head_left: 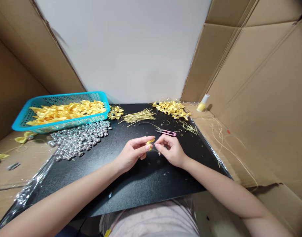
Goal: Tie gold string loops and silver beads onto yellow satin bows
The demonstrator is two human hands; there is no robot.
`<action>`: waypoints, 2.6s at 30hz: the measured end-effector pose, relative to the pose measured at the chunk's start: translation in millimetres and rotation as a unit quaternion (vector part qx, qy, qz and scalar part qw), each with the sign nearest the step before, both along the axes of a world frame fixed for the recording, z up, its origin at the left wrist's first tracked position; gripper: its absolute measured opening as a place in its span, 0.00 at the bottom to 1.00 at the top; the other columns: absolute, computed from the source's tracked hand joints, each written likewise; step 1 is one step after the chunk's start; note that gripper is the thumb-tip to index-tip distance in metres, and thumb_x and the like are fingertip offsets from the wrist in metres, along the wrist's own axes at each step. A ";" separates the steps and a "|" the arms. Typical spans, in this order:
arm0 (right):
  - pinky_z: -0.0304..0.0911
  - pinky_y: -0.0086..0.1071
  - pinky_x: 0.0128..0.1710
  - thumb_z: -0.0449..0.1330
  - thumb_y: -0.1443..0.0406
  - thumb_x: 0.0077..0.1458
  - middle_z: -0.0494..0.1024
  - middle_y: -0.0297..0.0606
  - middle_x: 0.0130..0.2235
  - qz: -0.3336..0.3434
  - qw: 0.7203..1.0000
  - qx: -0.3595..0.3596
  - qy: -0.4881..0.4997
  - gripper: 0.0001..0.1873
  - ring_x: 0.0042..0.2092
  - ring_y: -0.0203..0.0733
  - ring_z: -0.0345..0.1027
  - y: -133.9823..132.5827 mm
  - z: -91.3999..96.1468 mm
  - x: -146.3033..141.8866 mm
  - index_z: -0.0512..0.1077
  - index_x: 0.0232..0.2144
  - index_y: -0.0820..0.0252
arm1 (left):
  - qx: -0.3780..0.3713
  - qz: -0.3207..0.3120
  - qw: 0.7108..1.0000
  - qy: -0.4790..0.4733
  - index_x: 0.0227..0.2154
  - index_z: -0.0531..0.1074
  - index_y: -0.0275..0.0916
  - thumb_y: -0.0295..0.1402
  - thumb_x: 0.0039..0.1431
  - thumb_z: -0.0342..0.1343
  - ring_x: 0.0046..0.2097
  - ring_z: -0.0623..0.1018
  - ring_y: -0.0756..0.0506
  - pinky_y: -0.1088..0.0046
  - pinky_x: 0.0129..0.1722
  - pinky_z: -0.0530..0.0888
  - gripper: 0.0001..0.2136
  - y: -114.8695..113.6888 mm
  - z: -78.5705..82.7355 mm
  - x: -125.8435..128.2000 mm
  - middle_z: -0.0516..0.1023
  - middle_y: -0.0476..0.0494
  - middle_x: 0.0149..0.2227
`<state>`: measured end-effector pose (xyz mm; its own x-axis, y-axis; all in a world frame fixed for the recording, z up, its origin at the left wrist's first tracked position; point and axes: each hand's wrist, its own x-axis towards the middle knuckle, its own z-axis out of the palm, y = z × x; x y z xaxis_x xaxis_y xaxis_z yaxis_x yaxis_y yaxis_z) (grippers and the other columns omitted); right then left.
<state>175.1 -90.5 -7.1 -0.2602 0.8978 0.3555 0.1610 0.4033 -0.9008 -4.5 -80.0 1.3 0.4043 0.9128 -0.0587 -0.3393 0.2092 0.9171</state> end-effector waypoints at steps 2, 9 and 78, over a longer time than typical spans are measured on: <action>0.55 0.27 0.24 0.57 0.63 0.55 0.64 0.28 0.21 0.006 1.000 0.000 -0.003 0.07 0.22 0.31 0.58 -0.5 1.1 0.3 0.69 0.28 0.61 | 0.007 -0.004 1.000 0.005 0.37 0.81 0.40 0.36 0.38 0.71 0.22 0.62 0.57 0.80 0.18 0.60 0.18 0.0 -0.8 -0.1 0.74 0.48 0.25; 0.47 0.25 0.21 0.57 0.63 0.55 0.57 0.25 0.19 0.002 1.000 0.012 -0.014 0.08 0.20 0.28 0.48 -1.0 4.9 0.8 0.67 0.26 0.60 | 0.038 -0.012 0.999 0.014 0.37 0.81 0.41 0.36 0.41 0.70 0.23 0.62 0.57 0.81 0.19 0.59 0.16 0.0 -2.1 -1.3 0.71 0.49 0.25; 0.59 0.39 0.47 0.66 0.67 0.49 0.72 0.37 0.38 -0.103 0.966 0.207 -0.115 0.03 0.42 0.41 0.65 6.5 3.3 -1.0 0.77 0.30 0.56 | 0.136 0.024 0.971 0.194 0.38 0.80 0.35 0.35 0.46 0.67 0.22 0.68 0.55 0.80 0.24 0.65 0.16 5.6 -7.0 -4.2 0.78 0.49 0.22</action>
